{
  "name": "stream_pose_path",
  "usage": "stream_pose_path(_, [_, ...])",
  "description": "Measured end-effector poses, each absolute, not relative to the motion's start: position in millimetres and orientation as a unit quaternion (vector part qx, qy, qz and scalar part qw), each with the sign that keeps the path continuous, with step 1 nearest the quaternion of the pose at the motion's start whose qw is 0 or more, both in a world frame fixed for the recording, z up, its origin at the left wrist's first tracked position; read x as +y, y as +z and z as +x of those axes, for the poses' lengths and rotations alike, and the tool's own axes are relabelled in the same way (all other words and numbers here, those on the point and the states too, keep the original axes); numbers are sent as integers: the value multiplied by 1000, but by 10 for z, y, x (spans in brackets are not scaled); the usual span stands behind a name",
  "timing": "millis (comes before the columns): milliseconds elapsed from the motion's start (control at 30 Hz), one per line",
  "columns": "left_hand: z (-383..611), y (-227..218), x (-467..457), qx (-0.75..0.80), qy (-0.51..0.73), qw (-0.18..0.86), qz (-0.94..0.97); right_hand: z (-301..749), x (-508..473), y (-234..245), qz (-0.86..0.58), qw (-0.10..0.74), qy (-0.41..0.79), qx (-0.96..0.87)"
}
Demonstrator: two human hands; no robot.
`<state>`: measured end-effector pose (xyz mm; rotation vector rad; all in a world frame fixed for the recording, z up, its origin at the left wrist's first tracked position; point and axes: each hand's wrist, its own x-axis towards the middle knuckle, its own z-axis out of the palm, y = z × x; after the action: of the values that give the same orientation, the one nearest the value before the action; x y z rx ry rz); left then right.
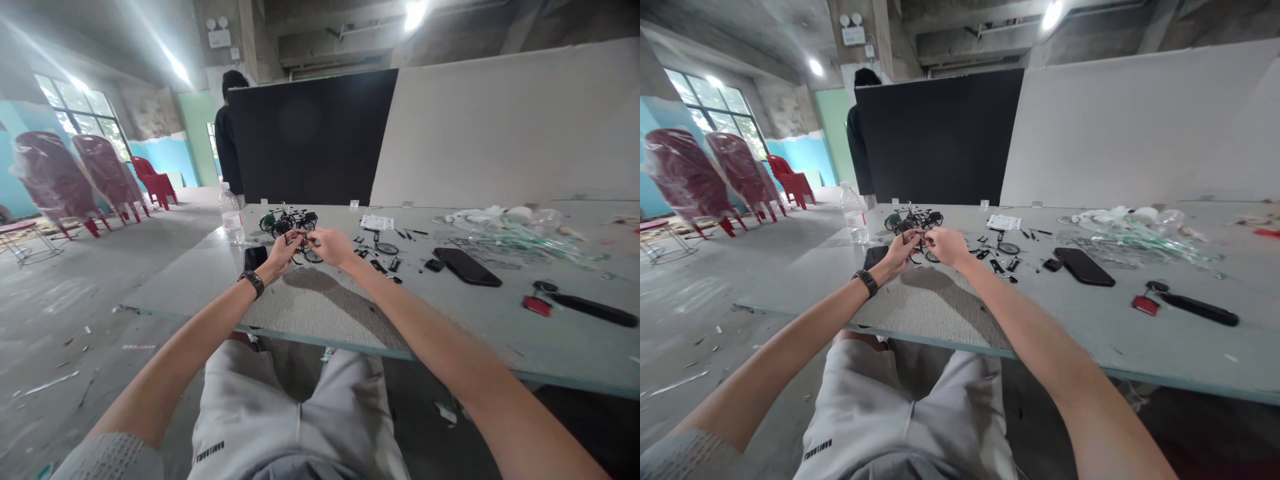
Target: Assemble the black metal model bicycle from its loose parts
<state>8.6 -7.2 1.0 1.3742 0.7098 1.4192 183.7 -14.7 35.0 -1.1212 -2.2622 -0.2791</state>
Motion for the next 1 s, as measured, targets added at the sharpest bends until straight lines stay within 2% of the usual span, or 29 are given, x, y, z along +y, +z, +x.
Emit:
stream_pose_path(300, [74,-1,-53,276,587,492,581,1828,-129,366,-414,310,-43,-855])
stream_pose_path(700, [61,46,-103,259,593,507,570,1812,-125,382,-394,386,46,-833])
stream_pose_path(1000, [68,42,-72,247,593,517,566,1834,-55,346,-412,356,122,-830])
